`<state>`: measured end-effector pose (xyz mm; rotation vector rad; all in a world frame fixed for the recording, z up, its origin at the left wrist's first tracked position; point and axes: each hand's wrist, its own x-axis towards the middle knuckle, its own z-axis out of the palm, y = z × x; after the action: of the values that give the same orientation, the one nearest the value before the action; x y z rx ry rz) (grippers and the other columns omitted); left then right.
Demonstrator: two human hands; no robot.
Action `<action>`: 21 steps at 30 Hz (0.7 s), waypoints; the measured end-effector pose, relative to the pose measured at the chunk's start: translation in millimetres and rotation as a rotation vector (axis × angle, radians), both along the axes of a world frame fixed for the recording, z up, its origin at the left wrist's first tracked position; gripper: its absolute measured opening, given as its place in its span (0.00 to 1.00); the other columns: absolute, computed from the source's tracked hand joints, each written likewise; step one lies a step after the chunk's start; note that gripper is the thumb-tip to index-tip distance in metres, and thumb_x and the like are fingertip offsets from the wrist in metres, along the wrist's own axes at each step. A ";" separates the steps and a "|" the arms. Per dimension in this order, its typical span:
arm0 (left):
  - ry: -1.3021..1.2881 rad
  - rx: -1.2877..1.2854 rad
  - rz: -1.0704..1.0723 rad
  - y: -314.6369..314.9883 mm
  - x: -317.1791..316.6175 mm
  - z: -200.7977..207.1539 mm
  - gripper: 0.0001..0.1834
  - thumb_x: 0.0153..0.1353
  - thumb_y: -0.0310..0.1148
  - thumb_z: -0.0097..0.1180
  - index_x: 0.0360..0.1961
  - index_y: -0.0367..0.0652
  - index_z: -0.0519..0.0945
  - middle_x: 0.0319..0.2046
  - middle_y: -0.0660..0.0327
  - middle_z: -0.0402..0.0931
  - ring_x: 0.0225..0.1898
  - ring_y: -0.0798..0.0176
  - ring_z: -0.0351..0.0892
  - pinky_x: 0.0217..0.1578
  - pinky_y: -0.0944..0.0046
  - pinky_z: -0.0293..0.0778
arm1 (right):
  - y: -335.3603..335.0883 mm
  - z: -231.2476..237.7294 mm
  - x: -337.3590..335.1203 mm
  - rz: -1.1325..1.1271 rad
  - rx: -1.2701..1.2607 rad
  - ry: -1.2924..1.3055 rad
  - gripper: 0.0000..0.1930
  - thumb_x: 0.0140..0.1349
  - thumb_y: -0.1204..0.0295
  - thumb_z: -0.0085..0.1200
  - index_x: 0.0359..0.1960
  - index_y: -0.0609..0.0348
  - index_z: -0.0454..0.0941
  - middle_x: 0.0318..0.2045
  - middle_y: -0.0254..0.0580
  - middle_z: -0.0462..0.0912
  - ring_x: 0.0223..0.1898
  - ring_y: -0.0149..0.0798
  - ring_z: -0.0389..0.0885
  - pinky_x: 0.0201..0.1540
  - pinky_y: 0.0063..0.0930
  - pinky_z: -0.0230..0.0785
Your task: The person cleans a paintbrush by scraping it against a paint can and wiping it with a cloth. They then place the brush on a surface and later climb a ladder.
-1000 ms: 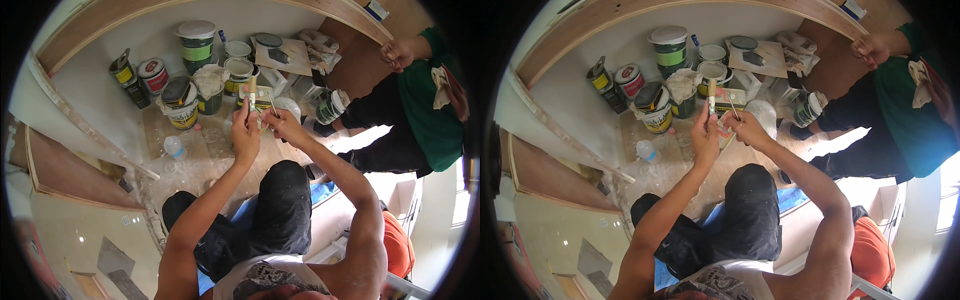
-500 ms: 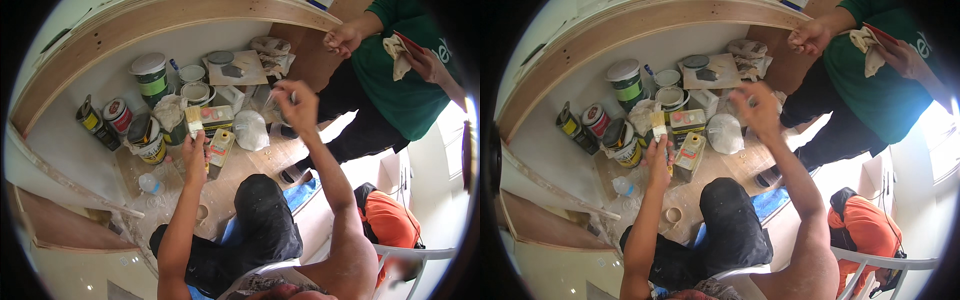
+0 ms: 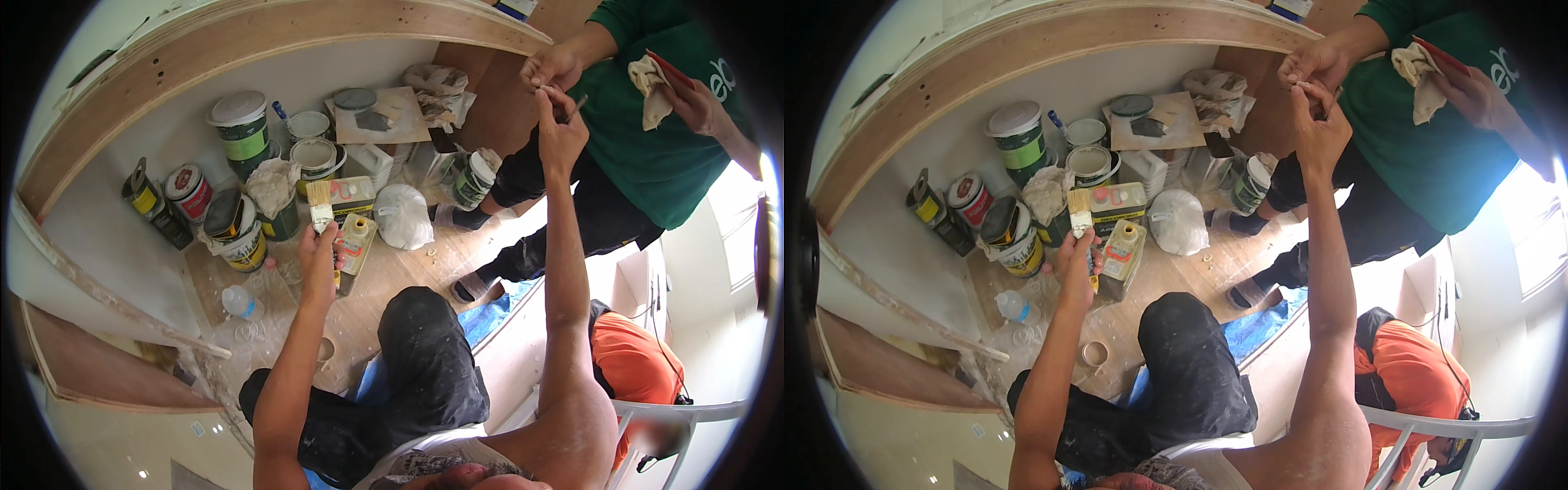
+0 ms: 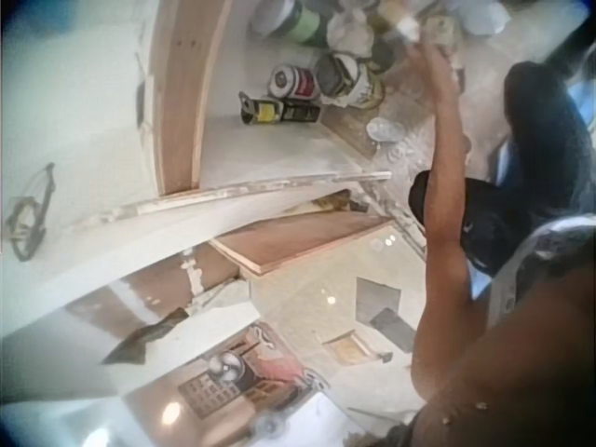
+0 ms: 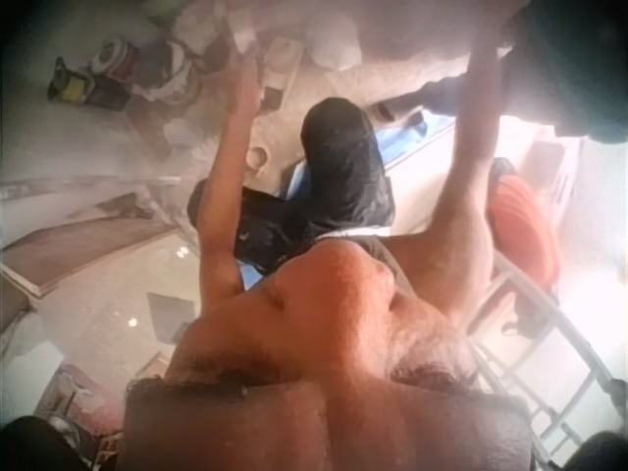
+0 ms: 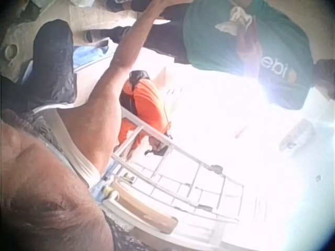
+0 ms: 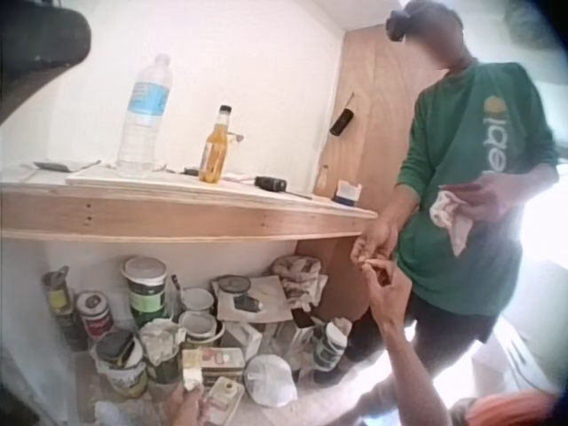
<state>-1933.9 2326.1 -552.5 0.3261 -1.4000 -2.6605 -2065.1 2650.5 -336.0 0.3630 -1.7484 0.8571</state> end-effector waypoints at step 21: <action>-0.271 -0.828 -0.426 111.0 72.6 -302.6 0.11 0.57 0.28 0.56 0.40 0.42 0.85 0.35 0.51 0.85 0.35 0.52 0.85 0.40 0.55 0.77 | -78.9 -417.7 174.1 0.518 0.480 -1.400 0.07 0.55 0.69 0.65 0.31 0.60 0.87 0.28 0.48 0.86 0.31 0.44 0.87 0.37 0.36 0.77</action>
<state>-1861.3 2437.1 -855.1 0.3177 -2.7341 -2.0514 -1891.0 2571.6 -753.6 0.6160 -3.2813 1.1564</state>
